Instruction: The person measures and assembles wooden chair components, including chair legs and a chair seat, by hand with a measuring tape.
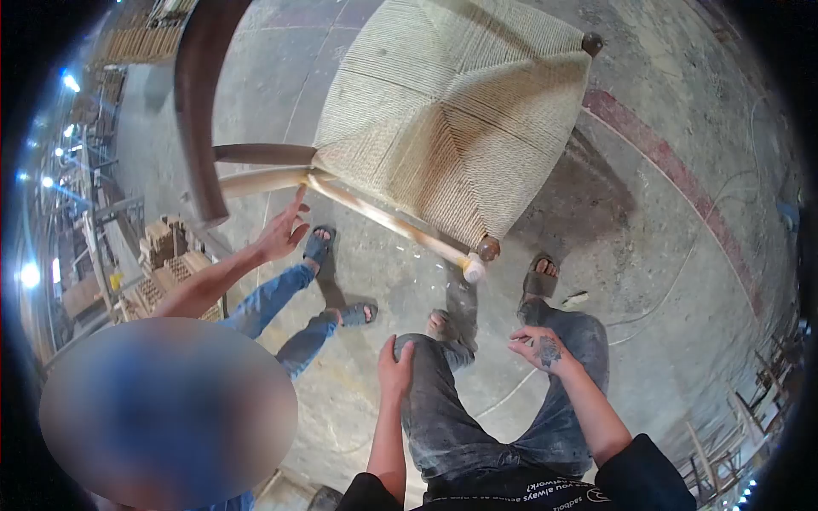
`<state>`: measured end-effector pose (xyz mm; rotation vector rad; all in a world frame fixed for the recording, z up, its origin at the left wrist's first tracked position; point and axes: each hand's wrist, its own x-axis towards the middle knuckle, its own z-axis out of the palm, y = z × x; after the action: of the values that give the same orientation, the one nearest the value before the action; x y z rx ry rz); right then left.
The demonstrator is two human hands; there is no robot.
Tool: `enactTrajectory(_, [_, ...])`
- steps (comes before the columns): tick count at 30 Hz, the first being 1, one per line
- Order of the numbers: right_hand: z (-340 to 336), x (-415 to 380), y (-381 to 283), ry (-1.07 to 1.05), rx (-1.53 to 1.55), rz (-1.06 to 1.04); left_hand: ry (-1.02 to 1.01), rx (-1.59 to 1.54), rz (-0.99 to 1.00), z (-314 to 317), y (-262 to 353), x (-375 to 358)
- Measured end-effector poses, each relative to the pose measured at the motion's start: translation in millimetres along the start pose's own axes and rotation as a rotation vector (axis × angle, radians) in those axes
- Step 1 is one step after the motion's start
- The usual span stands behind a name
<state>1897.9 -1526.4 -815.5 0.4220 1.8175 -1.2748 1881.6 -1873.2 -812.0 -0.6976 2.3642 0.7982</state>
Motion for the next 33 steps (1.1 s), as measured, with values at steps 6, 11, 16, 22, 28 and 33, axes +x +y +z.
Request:
enactTrajectory(6, [16.8, -63.5, -7.4, 0.062, 0.230, 0.170, -0.185, 0.154, -0.053, 2.2, 9.2, -121.2])
enactTrajectory(11, [21.2, -124.9, -22.3, 0.135, 0.280, 0.211, -0.324, 0.265, -0.108, 11.4, 20.6, -208.5])
enactTrajectory(16, [23.5, -159.3, -20.3, 0.181, 0.261, 0.224, -0.509, 0.205, -0.078, 27.9, -6.8, -249.3])
enactTrajectory(22, [62.1, -187.1, -17.7, 0.146, 0.294, 0.273, -0.567, 0.227, -0.073, 14.3, -46.6, -269.7])
enactTrajectory(28, [127.9, -219.4, -19.2, 0.189, -0.201, 0.011, -0.629, 0.318, -0.229, -8.2, -79.9, -282.6])
enactTrajectory(33, [158.5, -247.7, -11.4, 0.219, -0.441, -0.136, -0.716, 0.382, -0.236, -13.0, -84.8, -280.5])
